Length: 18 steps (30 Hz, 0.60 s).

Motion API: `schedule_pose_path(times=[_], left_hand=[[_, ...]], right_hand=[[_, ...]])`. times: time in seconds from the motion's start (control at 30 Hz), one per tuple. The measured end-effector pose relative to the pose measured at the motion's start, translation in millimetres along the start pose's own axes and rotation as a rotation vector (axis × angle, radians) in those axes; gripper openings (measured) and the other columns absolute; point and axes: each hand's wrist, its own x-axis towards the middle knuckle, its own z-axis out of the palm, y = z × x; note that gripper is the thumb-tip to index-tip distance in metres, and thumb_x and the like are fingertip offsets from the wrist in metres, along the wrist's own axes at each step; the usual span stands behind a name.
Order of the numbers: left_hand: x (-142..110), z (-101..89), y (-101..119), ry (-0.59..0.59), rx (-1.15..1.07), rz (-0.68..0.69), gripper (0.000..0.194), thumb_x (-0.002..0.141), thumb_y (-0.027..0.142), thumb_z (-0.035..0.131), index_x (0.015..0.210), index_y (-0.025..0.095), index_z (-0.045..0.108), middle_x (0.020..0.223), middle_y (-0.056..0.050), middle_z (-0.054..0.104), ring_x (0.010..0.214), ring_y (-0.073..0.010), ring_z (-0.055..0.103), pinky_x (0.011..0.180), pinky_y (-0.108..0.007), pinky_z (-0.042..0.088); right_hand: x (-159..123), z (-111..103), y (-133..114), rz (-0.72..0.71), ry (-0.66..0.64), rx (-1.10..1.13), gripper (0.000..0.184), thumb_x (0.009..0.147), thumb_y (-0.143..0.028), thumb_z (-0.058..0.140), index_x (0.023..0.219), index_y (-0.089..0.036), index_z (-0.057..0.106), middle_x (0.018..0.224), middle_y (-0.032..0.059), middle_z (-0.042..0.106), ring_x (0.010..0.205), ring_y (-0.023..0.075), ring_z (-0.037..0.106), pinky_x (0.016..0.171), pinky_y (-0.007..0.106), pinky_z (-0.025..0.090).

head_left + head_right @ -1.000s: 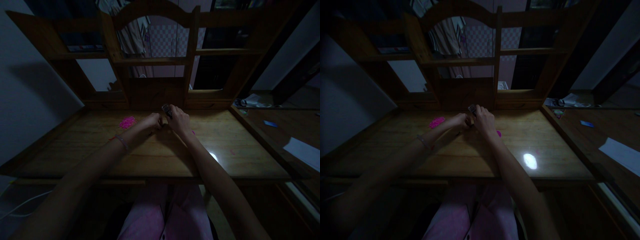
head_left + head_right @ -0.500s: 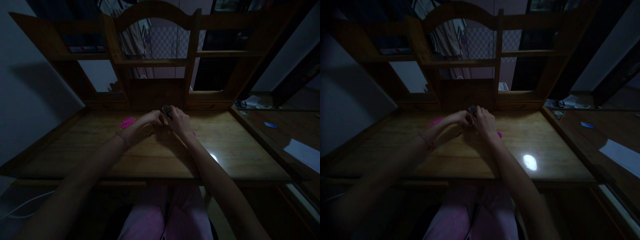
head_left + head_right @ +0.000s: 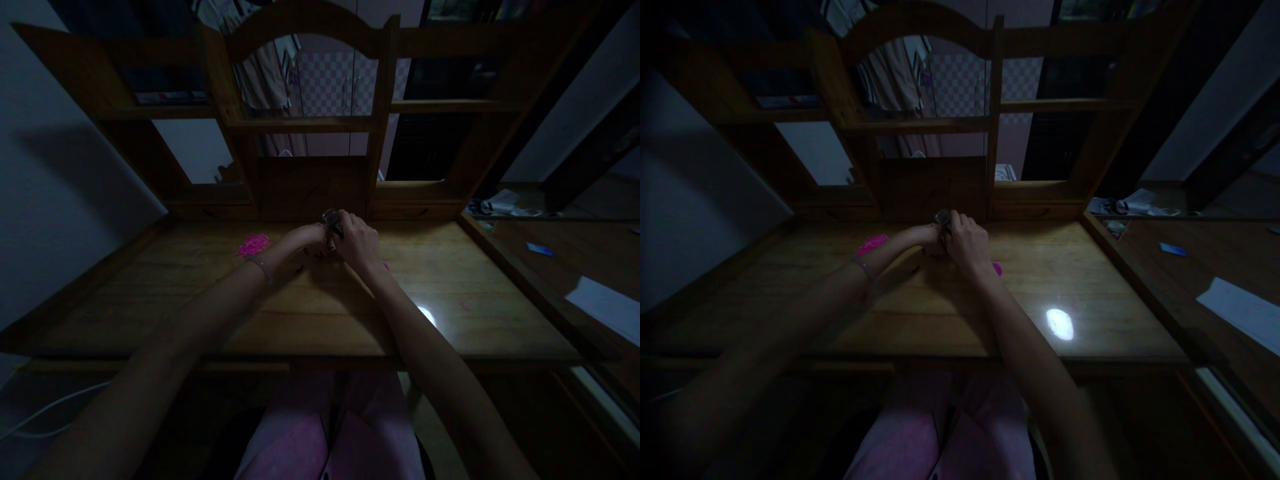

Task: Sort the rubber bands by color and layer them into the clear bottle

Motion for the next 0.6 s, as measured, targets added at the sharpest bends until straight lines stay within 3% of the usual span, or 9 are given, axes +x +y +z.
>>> schedule_pose_path(times=[0.1, 0.2, 0.27, 0.4, 0.47, 0.6], left_hand=[[-8, -0.9, -8, -0.073, -0.019, -0.022, 0.012, 0.055, 0.014, 0.071, 0.065, 0.016, 0.066, 0.052, 0.001, 0.058, 0.056, -0.0155, 0.057, 0.059, -0.026, 0.046], [-21, -12.3, -22, -0.084, -0.164, 0.023, 0.016, 0.063, 0.022, 0.067, 0.078, 0.016, 0.07, 0.066, -0.001, 0.066, 0.06, -0.0147, 0.06, 0.06, -0.025, 0.048], [-30, -23.0, -32, 0.041, -0.341, 0.061, 0.022, 0.068, 0.028, 0.067, 0.086, 0.016, 0.071, 0.078, -0.003, 0.069, 0.069, -0.0153, 0.063, 0.065, -0.026, 0.049], [-51, -36.3, -44, 0.408, -0.54, 0.026, 0.024, 0.068, 0.033, 0.073, 0.085, 0.016, 0.07, 0.084, -0.004, 0.069, 0.078, -0.016, 0.063, 0.074, -0.028, 0.05], [-61, -34.5, -43, 0.484, -0.626, 0.031, 0.025, 0.07, 0.035, 0.073, 0.086, 0.016, 0.069, 0.084, -0.004, 0.069, 0.078, -0.0157, 0.063, 0.076, -0.029, 0.05], [-73, -22.0, -35, 0.502, -0.684, 0.08, 0.028, 0.067, 0.036, 0.078, 0.084, 0.015, 0.068, 0.081, -0.003, 0.069, 0.076, -0.0155, 0.064, 0.078, -0.031, 0.051]], right_hand=[[0, 0, 1, -0.004, 0.011, 0.004, 0.04, 0.092, -0.026, 0.048, 0.13, -0.013, 0.047, 0.115, 0.0151, 0.064, 0.101, 0.0256, 0.057, 0.076, 0.033, 0.042], [0, -1, 1, -0.009, 0.013, -0.005, 0.039, 0.093, -0.026, 0.048, 0.13, -0.014, 0.047, 0.115, 0.0147, 0.064, 0.1, 0.0258, 0.058, 0.076, 0.033, 0.042], [0, -2, 1, -0.014, -0.002, -0.017, 0.04, 0.093, -0.024, 0.048, 0.132, -0.014, 0.047, 0.116, 0.0148, 0.063, 0.101, 0.0259, 0.057, 0.076, 0.033, 0.042], [-1, -3, 0, -0.042, -0.053, -0.043, 0.041, 0.092, -0.019, 0.046, 0.133, -0.015, 0.046, 0.116, 0.0143, 0.063, 0.102, 0.0258, 0.057, 0.078, 0.033, 0.042], [-2, -2, -1, -0.066, -0.083, -0.058, 0.042, 0.092, -0.017, 0.046, 0.134, -0.016, 0.046, 0.117, 0.0138, 0.063, 0.104, 0.0256, 0.056, 0.08, 0.034, 0.042], [-3, 1, -3, -0.11, -0.146, -0.073, 0.045, 0.091, -0.014, 0.048, 0.136, -0.019, 0.046, 0.12, 0.0128, 0.062, 0.107, 0.0252, 0.055, 0.086, 0.035, 0.041]])
